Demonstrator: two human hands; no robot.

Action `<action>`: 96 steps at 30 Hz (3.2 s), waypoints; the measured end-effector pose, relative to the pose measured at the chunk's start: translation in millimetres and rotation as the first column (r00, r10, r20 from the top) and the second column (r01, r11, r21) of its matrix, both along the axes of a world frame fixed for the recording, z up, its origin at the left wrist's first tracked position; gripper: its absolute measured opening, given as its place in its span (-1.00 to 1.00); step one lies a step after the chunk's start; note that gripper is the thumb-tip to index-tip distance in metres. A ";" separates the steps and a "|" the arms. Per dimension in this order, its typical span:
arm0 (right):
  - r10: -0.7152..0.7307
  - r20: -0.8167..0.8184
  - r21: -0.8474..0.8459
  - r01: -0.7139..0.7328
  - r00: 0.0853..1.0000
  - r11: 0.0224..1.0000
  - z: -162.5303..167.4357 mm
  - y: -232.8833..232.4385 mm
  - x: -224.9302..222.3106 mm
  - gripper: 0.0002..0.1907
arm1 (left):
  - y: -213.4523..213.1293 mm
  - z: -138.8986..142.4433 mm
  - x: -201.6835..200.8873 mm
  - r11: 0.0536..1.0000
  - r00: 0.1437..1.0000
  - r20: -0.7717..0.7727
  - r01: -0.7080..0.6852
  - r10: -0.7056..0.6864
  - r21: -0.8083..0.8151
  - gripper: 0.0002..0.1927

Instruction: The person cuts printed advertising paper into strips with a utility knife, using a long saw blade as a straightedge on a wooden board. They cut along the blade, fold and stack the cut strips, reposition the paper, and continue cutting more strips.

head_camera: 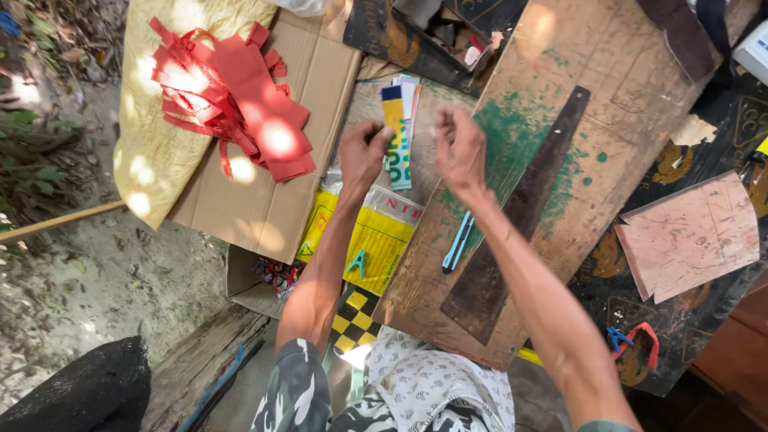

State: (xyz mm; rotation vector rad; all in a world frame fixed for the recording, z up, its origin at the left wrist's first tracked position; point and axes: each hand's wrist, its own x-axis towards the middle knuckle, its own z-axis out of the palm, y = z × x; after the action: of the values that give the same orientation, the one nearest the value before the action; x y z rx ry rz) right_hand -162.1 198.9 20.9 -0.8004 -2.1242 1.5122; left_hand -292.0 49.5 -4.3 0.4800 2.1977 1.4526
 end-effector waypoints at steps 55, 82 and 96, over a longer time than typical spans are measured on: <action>-0.273 -0.003 0.263 0.264 0.962 0.928 -3.7 84.4 140.6 -0.46 | 133.1 18.1 83.8 0.788 0.682 -0.506 0.616 -0.527 0.008 -0.59; -0.327 0.031 0.415 0.285 0.945 0.864 -17.0 86.5 170.4 -0.58 | 179.1 15.5 105.5 0.482 0.386 -0.289 0.667 -0.876 -0.568 -0.93; -0.546 0.420 0.257 0.482 0.725 0.838 3.7 -139.6 265.8 -0.12 | -54.5 78.3 286.9 0.931 0.934 0.015 0.357 -0.357 -0.072 -0.65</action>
State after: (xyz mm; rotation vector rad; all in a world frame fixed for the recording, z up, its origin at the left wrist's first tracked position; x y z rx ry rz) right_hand 103.7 59.3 24.6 -1.6961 -2.0220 0.9233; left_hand -5.1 -5.0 74.0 0.8049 2.0215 1.1724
